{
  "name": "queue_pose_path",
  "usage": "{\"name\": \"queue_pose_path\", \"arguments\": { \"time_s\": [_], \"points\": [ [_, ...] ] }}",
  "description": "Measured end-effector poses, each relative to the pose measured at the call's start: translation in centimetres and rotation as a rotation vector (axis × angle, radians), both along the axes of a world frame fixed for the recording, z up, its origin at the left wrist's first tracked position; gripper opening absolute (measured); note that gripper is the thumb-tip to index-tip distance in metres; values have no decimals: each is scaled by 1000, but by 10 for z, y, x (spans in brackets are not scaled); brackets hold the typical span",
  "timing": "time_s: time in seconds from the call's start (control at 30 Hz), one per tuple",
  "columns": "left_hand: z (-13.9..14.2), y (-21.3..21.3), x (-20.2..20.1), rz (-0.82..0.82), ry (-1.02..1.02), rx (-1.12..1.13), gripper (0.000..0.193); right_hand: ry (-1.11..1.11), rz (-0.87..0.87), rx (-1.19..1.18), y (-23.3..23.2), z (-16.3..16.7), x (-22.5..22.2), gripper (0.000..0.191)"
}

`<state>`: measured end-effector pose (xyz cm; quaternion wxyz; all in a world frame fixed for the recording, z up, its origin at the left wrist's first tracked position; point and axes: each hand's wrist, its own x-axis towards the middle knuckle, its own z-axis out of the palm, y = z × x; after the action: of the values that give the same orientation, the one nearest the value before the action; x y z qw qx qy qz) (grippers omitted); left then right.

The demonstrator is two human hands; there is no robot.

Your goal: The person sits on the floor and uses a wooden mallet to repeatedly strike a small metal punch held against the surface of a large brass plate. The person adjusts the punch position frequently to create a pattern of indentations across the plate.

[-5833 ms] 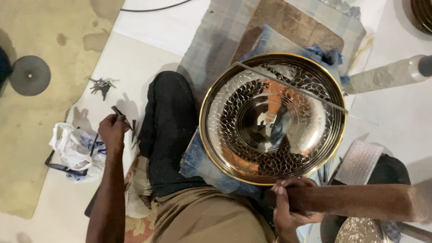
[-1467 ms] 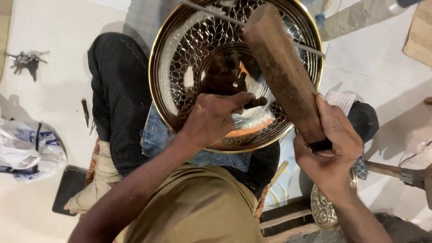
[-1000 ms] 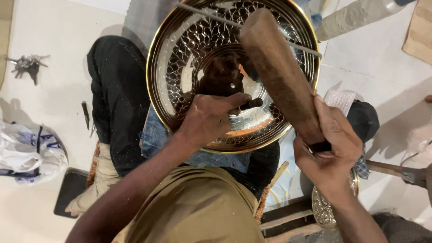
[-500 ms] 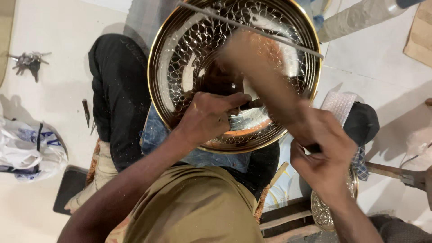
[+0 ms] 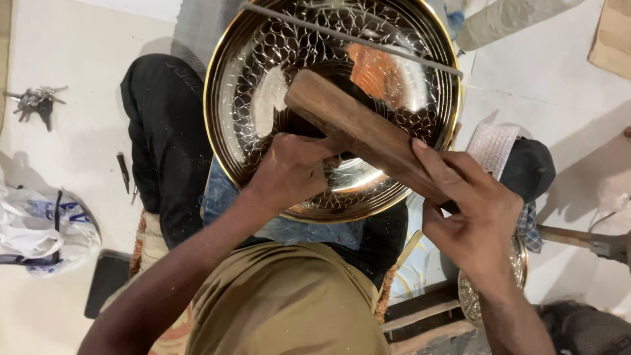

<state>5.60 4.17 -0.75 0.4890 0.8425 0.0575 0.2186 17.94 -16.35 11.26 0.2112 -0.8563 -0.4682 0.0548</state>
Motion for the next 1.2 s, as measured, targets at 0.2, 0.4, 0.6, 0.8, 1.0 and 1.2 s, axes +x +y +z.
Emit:
{"name": "queue_pose_path", "arguments": {
  "time_s": [0.2,0.4,0.6,0.8,1.0,1.2],
  "points": [
    [0,2,-3,-30,171,-29,57,68,16,71,-14,-2,0,78],
    [3,6,-1,-93,53,9,56,144,-29,391,-27,-29,-5,79],
    [-2,4,-5,-127,9,-118,59,189,-93,508,-28,-28,-8,76],
    [-9,7,-2,-128,163,34,59,126,-13,341,-40,-29,-4,77],
    [-7,10,-6,-137,37,14,57,132,19,415,-51,-53,-2,77],
    [1,10,-3,-136,68,38,54,116,-41,288,-56,-49,-16,80]
  ]
}}
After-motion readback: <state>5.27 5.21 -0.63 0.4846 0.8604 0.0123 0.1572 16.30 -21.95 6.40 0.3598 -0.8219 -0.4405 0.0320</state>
